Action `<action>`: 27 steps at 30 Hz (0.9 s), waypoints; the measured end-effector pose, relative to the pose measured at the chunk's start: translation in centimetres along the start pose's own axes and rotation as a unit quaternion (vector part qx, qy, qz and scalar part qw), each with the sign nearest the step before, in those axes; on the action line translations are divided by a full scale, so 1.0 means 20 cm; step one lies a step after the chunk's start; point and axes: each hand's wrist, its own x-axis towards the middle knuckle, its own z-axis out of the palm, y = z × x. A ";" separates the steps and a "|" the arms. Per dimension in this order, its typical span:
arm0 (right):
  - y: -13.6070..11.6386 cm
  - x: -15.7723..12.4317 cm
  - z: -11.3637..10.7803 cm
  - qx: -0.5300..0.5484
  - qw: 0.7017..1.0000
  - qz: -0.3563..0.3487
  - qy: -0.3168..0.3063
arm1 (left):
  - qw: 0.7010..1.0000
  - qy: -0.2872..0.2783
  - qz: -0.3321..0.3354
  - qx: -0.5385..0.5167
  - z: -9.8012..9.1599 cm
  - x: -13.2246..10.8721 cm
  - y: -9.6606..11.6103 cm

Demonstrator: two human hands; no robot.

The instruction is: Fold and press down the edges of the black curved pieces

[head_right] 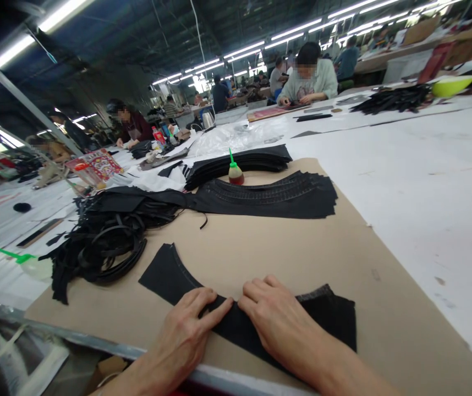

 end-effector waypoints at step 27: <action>0.08 -0.14 -0.04 0.014 0.999 -0.023 -0.018 | 0.998 -0.066 0.005 0.010 0.02 0.06 0.12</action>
